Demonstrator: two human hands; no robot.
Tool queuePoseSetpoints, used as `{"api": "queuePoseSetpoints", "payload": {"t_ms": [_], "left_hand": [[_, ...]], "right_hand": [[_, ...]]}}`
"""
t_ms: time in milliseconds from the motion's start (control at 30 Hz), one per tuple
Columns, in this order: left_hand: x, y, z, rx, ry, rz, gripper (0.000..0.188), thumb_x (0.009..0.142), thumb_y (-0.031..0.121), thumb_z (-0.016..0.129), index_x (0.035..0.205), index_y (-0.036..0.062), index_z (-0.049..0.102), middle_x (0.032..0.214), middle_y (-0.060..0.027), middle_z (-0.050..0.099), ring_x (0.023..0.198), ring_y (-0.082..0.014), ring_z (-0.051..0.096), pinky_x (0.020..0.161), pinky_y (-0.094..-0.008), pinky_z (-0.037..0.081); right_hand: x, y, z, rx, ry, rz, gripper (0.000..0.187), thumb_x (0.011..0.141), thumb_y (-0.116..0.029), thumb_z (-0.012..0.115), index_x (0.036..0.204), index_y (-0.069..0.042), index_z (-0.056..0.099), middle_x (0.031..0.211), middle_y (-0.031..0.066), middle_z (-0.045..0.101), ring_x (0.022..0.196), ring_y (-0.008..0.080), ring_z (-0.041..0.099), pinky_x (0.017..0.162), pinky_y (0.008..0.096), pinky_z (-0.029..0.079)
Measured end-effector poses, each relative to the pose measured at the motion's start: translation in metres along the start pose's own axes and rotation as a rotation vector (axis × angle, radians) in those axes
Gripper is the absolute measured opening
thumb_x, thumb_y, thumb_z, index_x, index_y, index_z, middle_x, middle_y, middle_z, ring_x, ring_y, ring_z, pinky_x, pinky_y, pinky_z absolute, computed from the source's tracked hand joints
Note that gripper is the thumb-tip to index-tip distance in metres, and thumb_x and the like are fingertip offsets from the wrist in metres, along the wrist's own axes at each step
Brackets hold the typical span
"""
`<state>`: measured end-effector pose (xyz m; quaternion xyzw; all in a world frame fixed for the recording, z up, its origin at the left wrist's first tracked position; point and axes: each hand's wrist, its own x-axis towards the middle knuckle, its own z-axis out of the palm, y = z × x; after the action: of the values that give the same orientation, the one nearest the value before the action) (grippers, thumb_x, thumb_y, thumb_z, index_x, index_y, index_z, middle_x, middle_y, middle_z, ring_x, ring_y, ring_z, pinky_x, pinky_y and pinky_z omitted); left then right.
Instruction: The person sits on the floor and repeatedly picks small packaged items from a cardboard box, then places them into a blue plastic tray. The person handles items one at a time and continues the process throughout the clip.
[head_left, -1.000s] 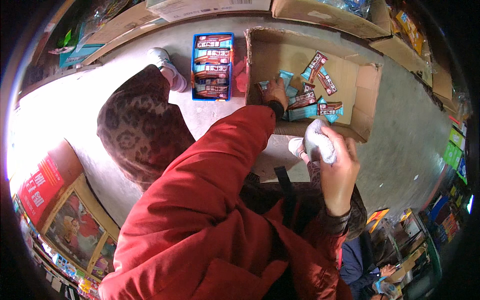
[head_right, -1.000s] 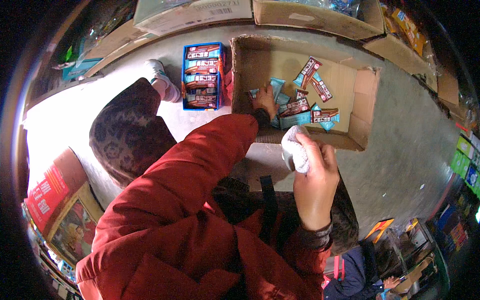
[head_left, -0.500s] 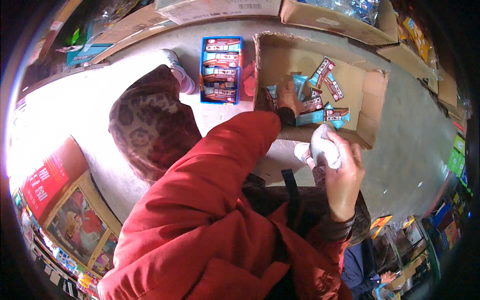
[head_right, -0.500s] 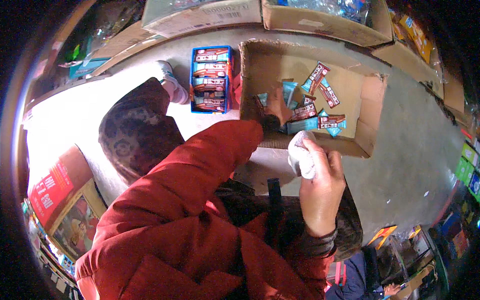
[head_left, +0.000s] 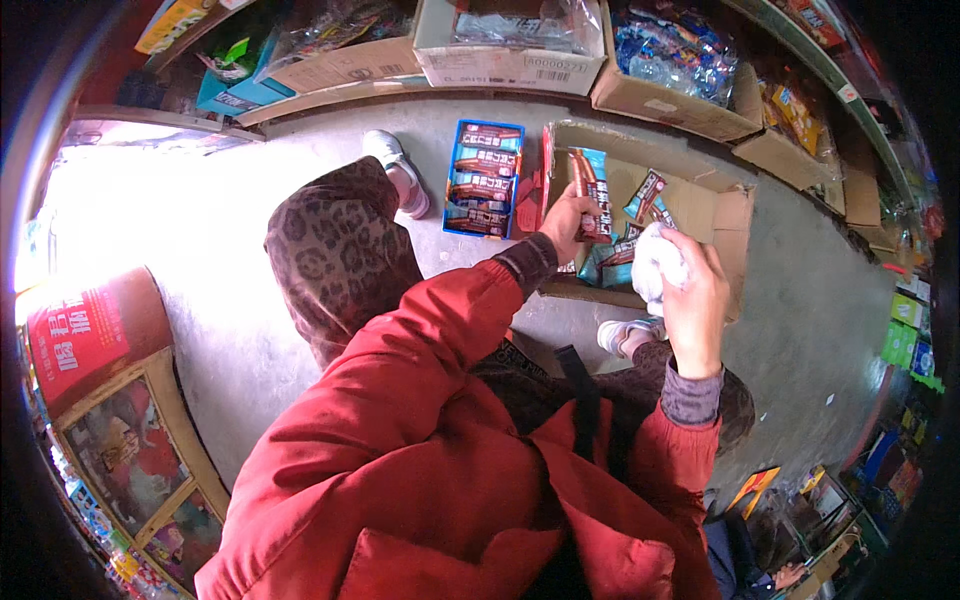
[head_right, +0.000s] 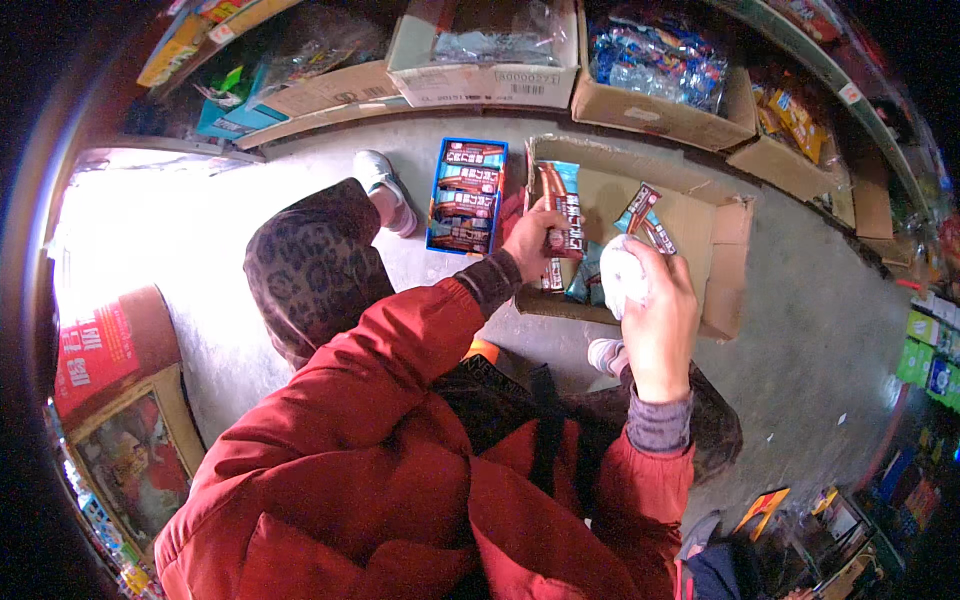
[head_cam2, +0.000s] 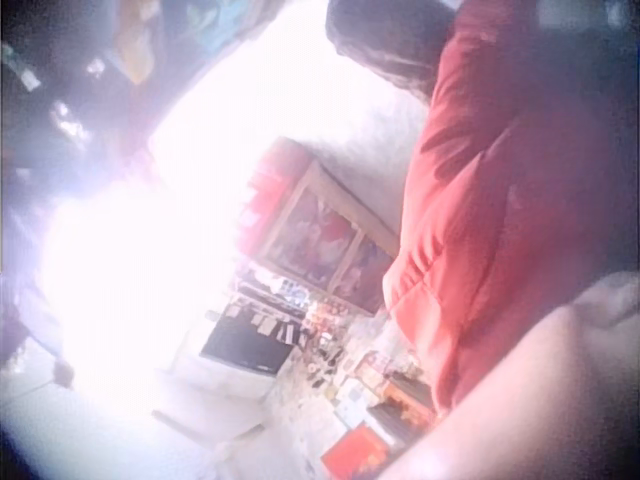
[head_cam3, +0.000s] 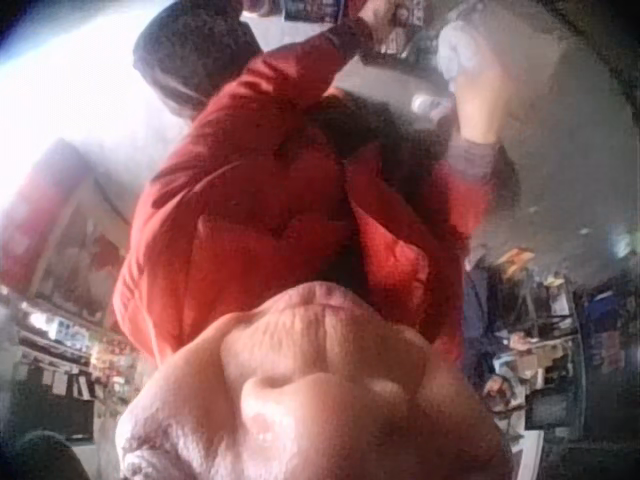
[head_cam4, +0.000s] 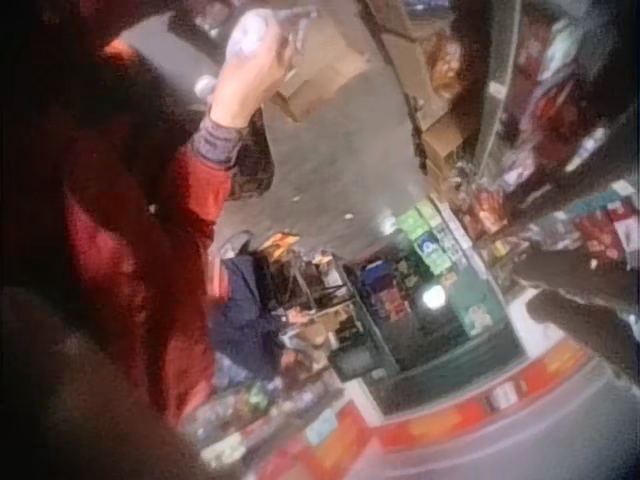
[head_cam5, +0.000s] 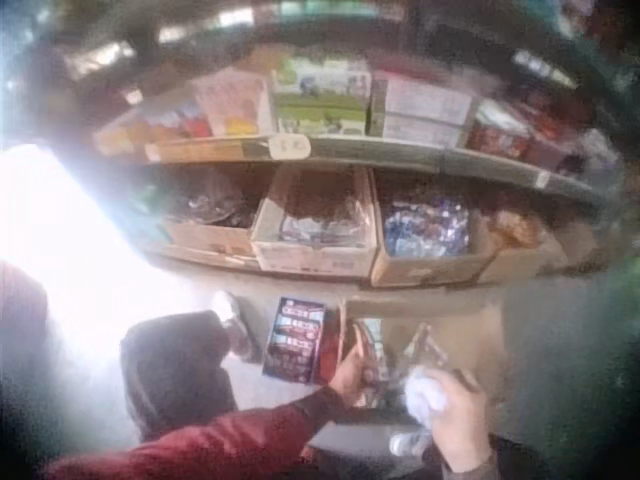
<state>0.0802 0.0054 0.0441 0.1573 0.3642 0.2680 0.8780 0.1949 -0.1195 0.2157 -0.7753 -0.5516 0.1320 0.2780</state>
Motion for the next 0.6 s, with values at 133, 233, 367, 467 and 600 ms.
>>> {"api": "queuePoseSetpoints", "payload": {"t_ms": [133, 233, 367, 467, 600], "left_hand": [[-0.037, 0.034, -0.007, -0.035, -0.045, 0.131, 0.039, 0.082, -0.001, 0.051, 0.118, 0.0132, 0.049, 0.103, -0.0097, 0.064, 0.086, -0.0253, 0.067, 0.071, -0.0427, 0.059], [-0.046, 0.037, -0.030, -0.023, 0.129, 0.144, 0.029, 0.085, 0.008, 0.054, 0.112, 0.0153, 0.050, 0.090, -0.0058, 0.062, 0.075, -0.0252, 0.066, 0.069, -0.0433, 0.058], [-0.025, 0.016, -0.087, -0.027, 0.321, 0.255, 0.013, 0.090, 0.019, 0.055, 0.102, 0.0147, 0.052, 0.081, -0.0027, 0.059, 0.065, -0.0220, 0.065, 0.056, -0.0435, 0.057], [-0.005, -0.007, -0.134, -0.084, 0.401, 0.342, 0.013, 0.092, 0.016, 0.055, 0.103, 0.0110, 0.056, 0.082, -0.0040, 0.063, 0.065, -0.0201, 0.066, 0.056, -0.0394, 0.060], [0.029, -0.039, -0.185, -0.158, 0.534, 0.222, 0.005, 0.090, 0.015, 0.058, 0.091, 0.0103, 0.060, 0.077, -0.0044, 0.064, 0.067, -0.0187, 0.066, 0.056, -0.0363, 0.056]], "right_hand": [[0.012, -0.003, 0.016, 0.044, -0.033, -0.037, 0.038, 0.079, 0.006, 0.067, 0.113, -0.009, 0.069, 0.099, 0.0158, 0.065, 0.092, 0.0321, 0.068, 0.080, 0.0369, 0.053], [0.016, -0.005, 0.027, 0.044, -0.055, -0.084, 0.039, 0.076, 0.007, 0.070, 0.113, -0.008, 0.068, 0.098, 0.0158, 0.065, 0.091, 0.0319, 0.067, 0.079, 0.0369, 0.053], [0.016, -0.002, 0.037, 0.019, -0.106, -0.105, 0.040, 0.075, 0.006, 0.073, 0.112, -0.008, 0.068, 0.098, 0.0155, 0.065, 0.090, 0.0316, 0.067, 0.078, 0.0371, 0.053], [0.012, 0.001, 0.042, -0.016, -0.131, -0.105, 0.040, 0.075, 0.006, 0.073, 0.112, -0.008, 0.068, 0.098, 0.0158, 0.065, 0.090, 0.0318, 0.067, 0.077, 0.0371, 0.053], [0.007, 0.006, 0.043, -0.018, -0.159, -0.122, 0.040, 0.075, 0.006, 0.073, 0.112, -0.008, 0.068, 0.098, 0.0159, 0.066, 0.091, 0.0317, 0.067, 0.078, 0.0371, 0.053]]}}
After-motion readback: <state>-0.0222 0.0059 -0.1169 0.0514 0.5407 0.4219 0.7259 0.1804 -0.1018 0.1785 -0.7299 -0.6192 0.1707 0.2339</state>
